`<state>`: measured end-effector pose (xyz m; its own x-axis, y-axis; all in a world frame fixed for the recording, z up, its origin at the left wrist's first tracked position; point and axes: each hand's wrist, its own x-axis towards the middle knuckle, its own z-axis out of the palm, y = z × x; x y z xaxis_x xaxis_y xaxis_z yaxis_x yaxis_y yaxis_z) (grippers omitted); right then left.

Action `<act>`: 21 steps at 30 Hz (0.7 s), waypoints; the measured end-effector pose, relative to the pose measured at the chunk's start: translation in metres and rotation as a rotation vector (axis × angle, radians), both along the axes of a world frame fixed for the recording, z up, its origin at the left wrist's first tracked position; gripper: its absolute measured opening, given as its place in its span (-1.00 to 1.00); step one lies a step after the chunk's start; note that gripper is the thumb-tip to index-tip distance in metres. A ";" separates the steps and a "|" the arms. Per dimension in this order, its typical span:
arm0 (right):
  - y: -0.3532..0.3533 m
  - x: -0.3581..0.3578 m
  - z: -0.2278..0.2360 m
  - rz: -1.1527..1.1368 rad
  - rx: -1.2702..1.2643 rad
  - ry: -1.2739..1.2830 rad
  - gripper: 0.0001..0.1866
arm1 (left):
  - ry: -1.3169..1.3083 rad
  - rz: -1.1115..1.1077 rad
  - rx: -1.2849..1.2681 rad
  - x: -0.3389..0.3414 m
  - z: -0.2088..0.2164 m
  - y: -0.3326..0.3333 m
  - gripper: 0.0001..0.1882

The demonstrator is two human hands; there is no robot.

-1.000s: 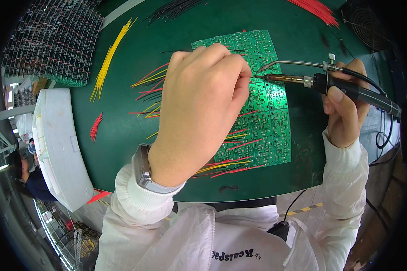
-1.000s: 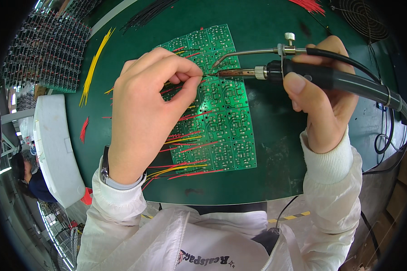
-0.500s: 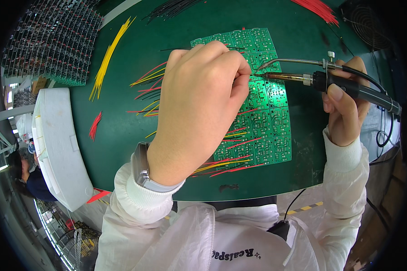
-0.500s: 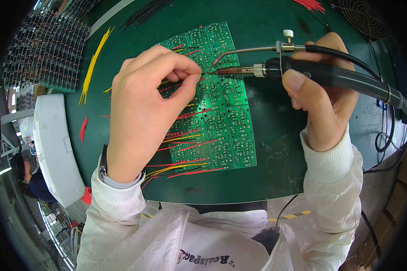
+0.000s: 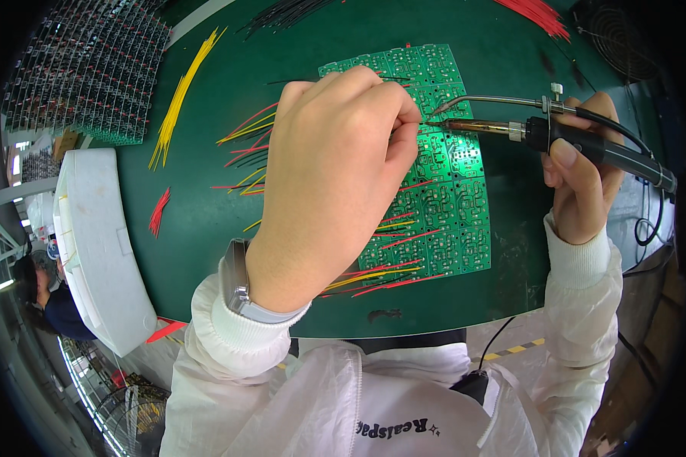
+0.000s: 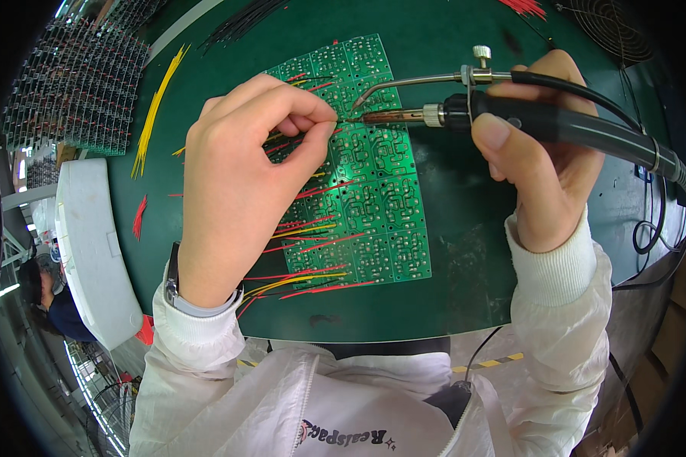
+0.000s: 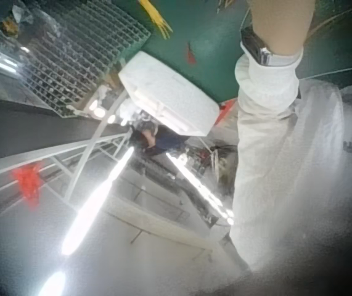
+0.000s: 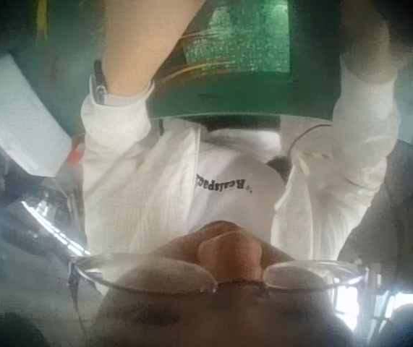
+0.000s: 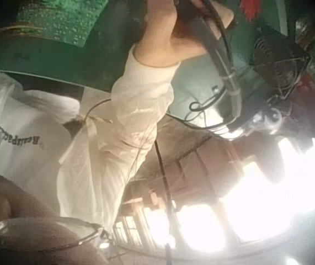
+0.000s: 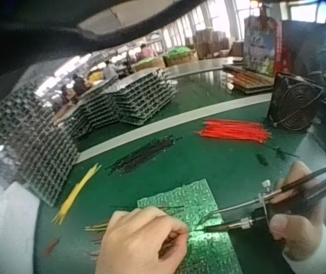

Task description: The person solders wires to a circuit board panel by picking up wires from the table and attaching them to the board using a soldering iron.

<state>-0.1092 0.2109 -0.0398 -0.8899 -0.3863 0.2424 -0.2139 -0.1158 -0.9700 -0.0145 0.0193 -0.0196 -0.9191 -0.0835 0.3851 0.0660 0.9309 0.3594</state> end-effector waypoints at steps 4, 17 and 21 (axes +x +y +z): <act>0.001 -0.002 -0.003 -0.009 0.025 0.033 -0.73 | -0.020 0.009 -0.040 0.000 0.001 0.000 -0.90; 0.000 -0.001 -0.001 -0.029 0.032 0.055 -0.73 | -0.022 -0.024 -0.050 0.000 0.001 0.000 -0.91; 0.000 -0.001 -0.001 -0.024 0.010 0.020 -0.74 | -0.015 -0.018 -0.037 0.000 0.002 0.001 -0.91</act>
<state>-0.1104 0.2113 -0.0404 -0.8939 -0.3676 0.2565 -0.2359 -0.1007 -0.9665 -0.0144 0.0204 -0.0180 -0.9261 -0.0532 0.3735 0.0772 0.9424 0.3256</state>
